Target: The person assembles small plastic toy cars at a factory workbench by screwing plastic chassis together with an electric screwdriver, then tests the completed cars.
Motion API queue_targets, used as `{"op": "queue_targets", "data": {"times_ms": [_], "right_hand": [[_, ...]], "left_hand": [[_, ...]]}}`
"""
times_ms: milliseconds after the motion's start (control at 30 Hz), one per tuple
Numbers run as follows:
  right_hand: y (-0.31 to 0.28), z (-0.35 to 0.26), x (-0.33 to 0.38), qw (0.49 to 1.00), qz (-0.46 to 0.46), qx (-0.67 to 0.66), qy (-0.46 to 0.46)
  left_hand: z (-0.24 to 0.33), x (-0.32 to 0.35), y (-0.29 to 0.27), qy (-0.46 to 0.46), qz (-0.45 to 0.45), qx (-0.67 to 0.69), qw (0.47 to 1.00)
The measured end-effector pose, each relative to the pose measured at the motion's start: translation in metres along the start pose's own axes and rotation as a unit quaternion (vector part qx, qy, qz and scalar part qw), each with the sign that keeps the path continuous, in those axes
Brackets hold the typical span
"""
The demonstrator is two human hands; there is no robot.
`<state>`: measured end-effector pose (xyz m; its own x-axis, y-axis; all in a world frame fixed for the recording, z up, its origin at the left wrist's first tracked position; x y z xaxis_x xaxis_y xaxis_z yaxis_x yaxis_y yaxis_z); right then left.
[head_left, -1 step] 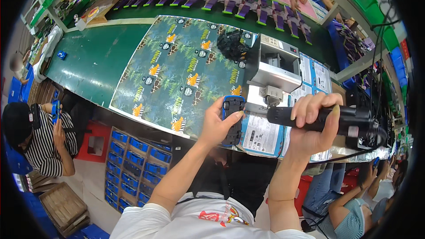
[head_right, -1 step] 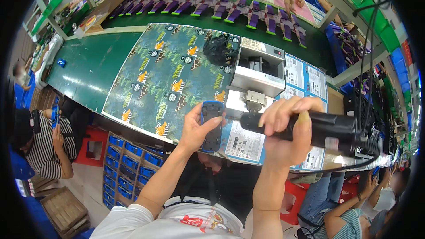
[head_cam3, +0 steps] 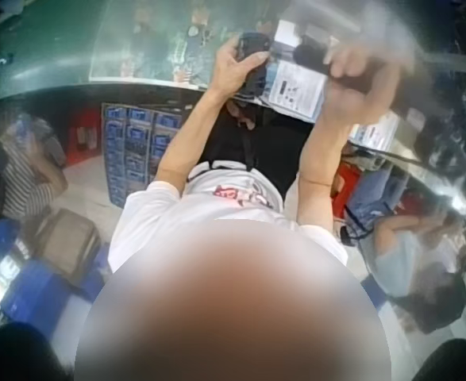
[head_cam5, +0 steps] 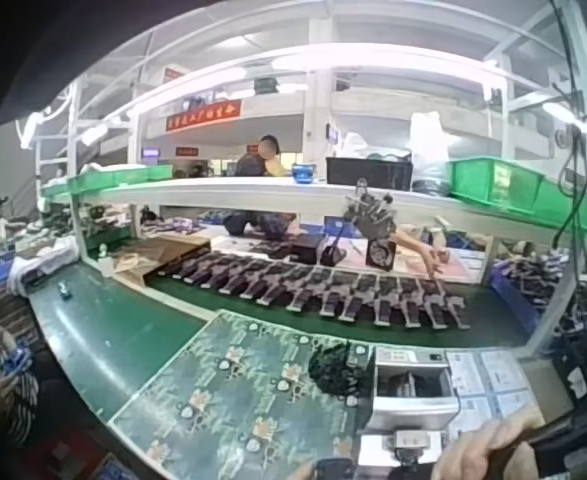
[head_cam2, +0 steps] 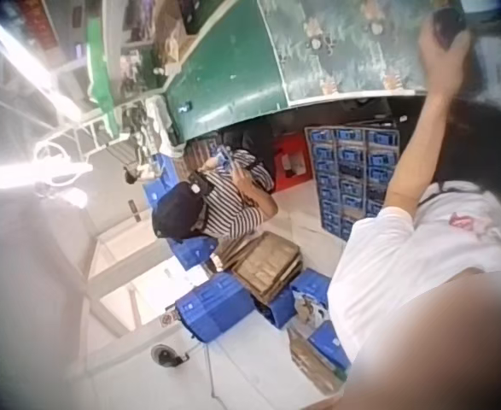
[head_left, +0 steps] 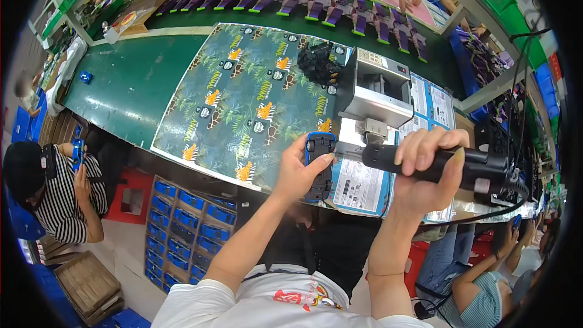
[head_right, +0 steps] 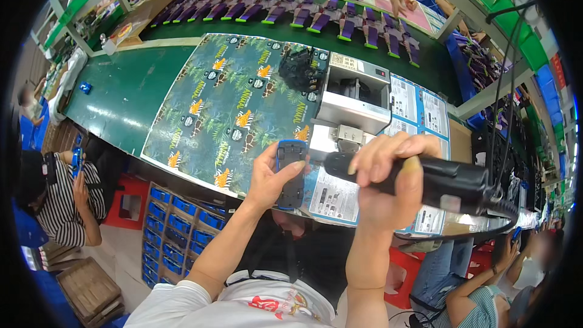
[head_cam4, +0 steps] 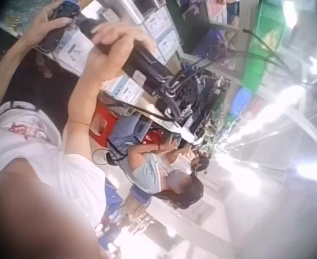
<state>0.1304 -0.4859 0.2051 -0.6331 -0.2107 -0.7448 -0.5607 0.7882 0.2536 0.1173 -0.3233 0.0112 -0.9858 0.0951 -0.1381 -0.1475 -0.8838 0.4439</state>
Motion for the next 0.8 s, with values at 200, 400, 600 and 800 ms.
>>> {"op": "queue_targets", "data": {"times_ms": [200,400,600,800], "right_hand": [[0.017,0.03,0.005,0.998,-0.012,-0.057,-0.016],[0.018,0.039,0.005,0.999,-0.002,-0.038,-0.013],[0.034,0.045,0.006,0.999,-0.04,0.034,0.013],[0.041,0.061,0.01,0.992,-0.1,0.073,0.026]], "left_hand": [[0.003,0.0,0.0,0.021,0.003,-0.015,1.0],[0.003,0.0,0.0,0.02,0.0,-0.017,1.0],[0.011,0.001,0.002,0.049,0.01,-0.024,0.998],[0.011,0.0,0.001,0.051,0.015,-0.031,0.998]]}}
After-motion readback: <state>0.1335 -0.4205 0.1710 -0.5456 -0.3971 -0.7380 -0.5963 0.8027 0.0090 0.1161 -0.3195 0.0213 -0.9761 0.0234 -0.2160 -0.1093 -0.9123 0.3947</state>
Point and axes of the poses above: each hand's wrist, its own x-axis away from the middle knuckle, its own y-axis out of the palm, z = x × y, the point moved 9 cm from there along -x, towards the middle knuckle, and after that the axes turned 14 degrees about -z, right-handed, at the moved point
